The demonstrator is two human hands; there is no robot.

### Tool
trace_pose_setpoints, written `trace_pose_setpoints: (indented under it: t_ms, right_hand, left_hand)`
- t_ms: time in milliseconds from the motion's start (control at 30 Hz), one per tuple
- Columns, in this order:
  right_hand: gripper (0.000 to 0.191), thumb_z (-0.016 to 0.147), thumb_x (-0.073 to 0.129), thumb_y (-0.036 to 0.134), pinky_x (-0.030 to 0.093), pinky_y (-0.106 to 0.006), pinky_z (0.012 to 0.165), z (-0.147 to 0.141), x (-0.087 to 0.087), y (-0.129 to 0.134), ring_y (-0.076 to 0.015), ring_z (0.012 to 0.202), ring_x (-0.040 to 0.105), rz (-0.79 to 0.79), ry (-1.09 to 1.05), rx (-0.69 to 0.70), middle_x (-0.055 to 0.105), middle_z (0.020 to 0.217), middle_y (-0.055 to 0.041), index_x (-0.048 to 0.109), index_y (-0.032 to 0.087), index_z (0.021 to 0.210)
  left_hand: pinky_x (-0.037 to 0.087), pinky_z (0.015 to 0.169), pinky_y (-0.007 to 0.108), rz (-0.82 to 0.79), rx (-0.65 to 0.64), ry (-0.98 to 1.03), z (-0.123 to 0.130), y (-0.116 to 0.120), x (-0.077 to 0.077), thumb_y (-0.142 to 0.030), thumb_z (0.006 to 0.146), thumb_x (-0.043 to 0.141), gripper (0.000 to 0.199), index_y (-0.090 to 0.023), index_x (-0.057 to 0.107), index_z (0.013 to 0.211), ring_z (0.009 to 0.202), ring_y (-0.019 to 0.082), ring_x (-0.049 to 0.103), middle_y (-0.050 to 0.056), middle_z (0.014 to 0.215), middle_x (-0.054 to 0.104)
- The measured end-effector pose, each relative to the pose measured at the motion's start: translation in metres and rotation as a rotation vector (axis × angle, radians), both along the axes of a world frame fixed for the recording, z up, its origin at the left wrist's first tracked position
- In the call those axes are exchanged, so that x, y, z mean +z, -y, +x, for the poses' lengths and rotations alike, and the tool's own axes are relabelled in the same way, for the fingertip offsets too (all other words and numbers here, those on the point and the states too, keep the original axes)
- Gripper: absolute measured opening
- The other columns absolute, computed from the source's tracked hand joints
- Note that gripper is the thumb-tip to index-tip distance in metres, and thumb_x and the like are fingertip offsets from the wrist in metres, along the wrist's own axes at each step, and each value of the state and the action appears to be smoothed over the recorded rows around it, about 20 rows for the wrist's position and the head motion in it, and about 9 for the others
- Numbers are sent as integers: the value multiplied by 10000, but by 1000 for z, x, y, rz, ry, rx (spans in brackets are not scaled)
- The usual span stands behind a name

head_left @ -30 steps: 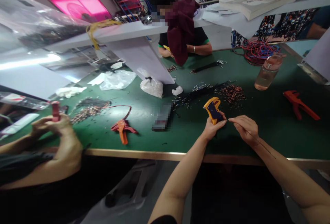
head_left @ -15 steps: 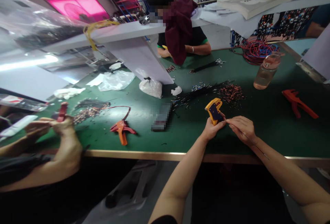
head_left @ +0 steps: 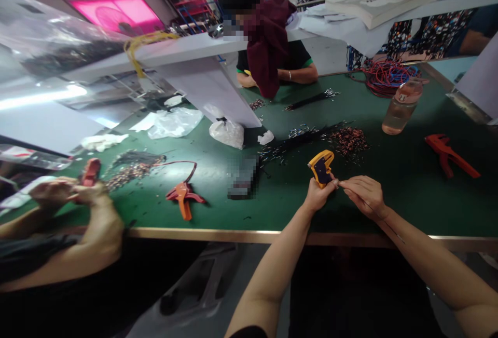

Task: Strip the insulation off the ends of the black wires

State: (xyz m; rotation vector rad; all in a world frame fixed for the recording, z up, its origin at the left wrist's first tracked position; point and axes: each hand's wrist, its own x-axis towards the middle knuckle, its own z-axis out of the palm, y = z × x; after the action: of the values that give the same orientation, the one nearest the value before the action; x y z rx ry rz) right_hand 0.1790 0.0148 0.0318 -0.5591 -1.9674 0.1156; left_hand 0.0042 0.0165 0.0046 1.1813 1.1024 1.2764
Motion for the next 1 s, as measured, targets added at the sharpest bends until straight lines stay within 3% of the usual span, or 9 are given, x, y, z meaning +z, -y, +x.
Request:
trace_pose_setpoints:
  t_ms: [433,600,667,767,867,1000]
  right_hand:
    - [249,944,583,136,524,-311,631,1,-2,0,-182,769,746,-16,-19,21,806,874,-55,739,226,1116]
    - [225,957,561,181,562,-333,668,3,-2,2,-184,747,741,-176,-152,26,803,852,-44,767,245,1024]
    - [225,971,548,230,566,-342,674,3,-3,2,-189,740,731,-300,-269,-13,796,823,-47,772,242,953]
    - [295,982,550,389,537,-324,615,4,-6,-3,-178,676,693,-556,-503,-93,773,765,-48,761,235,846]
    - [382,916,607,561,474,-280,527,6,-9,-15,-143,567,628,-813,-828,-85,726,669,-30,727,224,780]
    - [429,754,753,636,433,-246,485,10,-9,-28,-130,543,617,-1027,-1115,9,673,586,-1,673,216,719]
  left_hand:
    - [388,508,250,-42,51,-77,-1,1,0,-486,714,781,421,-182,556,529,431,93,467,-23,439,537]
    - [442,537,253,-96,129,133,-4,-5,-2,-444,657,818,363,-175,576,621,449,106,520,-37,456,546]
    - [513,614,278,-132,70,299,-9,-6,1,-412,624,839,353,-168,609,735,531,131,595,-28,549,606]
    - [575,724,351,-194,-140,464,-15,-5,6,-404,602,853,437,-149,652,894,664,178,671,13,702,680]
    - [581,772,391,-241,-319,470,-18,-2,6,-405,616,857,500,-128,676,991,710,198,688,42,763,695]
    - [564,789,395,-284,-452,411,-16,1,1,-400,630,861,538,-116,687,1053,760,224,701,74,819,705]
